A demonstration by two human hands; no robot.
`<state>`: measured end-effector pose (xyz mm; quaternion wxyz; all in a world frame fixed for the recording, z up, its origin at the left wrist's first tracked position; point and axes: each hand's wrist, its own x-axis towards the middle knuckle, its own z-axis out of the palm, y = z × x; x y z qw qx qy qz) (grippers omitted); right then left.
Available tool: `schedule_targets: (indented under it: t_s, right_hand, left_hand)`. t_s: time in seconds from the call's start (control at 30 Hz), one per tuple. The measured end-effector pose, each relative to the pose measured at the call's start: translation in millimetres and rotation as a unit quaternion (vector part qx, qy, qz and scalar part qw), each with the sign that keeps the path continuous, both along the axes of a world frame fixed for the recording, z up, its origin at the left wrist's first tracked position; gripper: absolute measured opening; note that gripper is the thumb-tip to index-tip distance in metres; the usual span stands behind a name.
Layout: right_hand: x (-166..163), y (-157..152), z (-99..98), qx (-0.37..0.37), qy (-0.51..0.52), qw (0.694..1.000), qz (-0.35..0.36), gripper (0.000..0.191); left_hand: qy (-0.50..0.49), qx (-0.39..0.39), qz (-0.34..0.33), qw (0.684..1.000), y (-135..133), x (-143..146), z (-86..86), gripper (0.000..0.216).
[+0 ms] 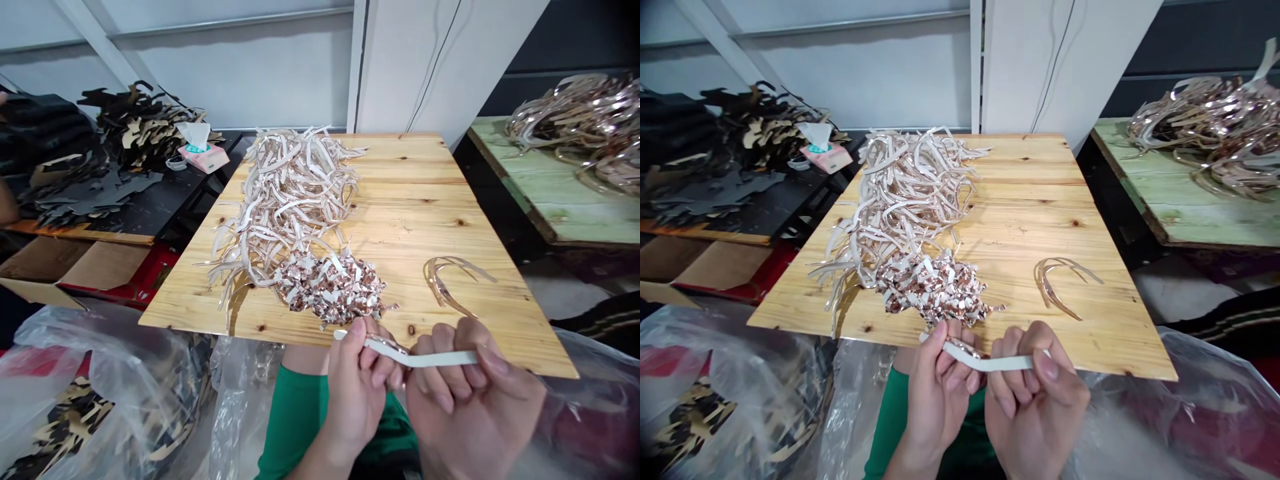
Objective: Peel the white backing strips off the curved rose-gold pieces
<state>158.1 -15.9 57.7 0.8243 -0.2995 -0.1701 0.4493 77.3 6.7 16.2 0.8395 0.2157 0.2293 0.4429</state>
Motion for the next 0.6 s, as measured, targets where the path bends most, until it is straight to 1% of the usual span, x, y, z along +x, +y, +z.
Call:
schedule_targets:
  t_s: [0.03, 0.07, 0.17, 0.23, 0.3, 0.33, 0.4, 0.5, 0.6]
  right_hand:
    - [-0.7, -1.1, -1.3, 0.001, -0.014, 1.0, -0.017, 0.047]
    - [-2.0, -2.7, -3.1, 0.003, -0.036, 0.999, -0.031, 0.046]
    - [-6.8, -7.5, -8.4, -0.006, -0.122, 0.991, -0.045, 0.045]
    - [-8.0, -9.1, -9.8, -0.018, -0.144, 0.989, -0.039, 0.045]
    - [-6.5, -8.8, -8.2, -0.015, -0.125, 0.992, -0.019, 0.046]
    - [-5.0, -8.0, -6.4, -0.01, -0.107, 0.994, -0.005, 0.047]
    - [-1.6, -5.7, -1.7, 0.001, -0.067, 0.998, 0.012, 0.048]
    - [2.8, -2.9, 5.0, 0.011, -0.006, 1.0, 0.014, 0.05]
    - [6.4, -5.0, 7.4, 0.021, 0.059, 0.998, 0.002, 0.047]
  left_hand:
    - [0.02, -0.013, 0.013, 1.0, -3.1, 2.4, -0.9, 0.065]
    - [0.036, -0.003, 0.028, 0.999, -6.8, 4.8, -2.9, 0.066]
    - [0.055, 0.098, 0.05, 0.992, -18.5, 10.0, -12.9, 0.07]
    - [0.088, 0.136, 0.043, 0.986, -23.5, 10.8, -18.9, 0.065]
    - [0.145, 0.145, 0.025, 0.978, -25.5, 9.5, -21.8, 0.059]
    - [0.168, 0.146, 0.018, 0.975, -25.6, 8.6, -22.1, 0.059]
    - [0.193, 0.138, 0.023, 0.971, -25.1, 7.6, -21.2, 0.064]
    - [0.161, 0.109, 0.047, 0.98, -22.8, 10.0, -17.9, 0.07]
    - [0.085, 0.071, 0.037, 0.993, -19.5, 14.8, -11.6, 0.073]
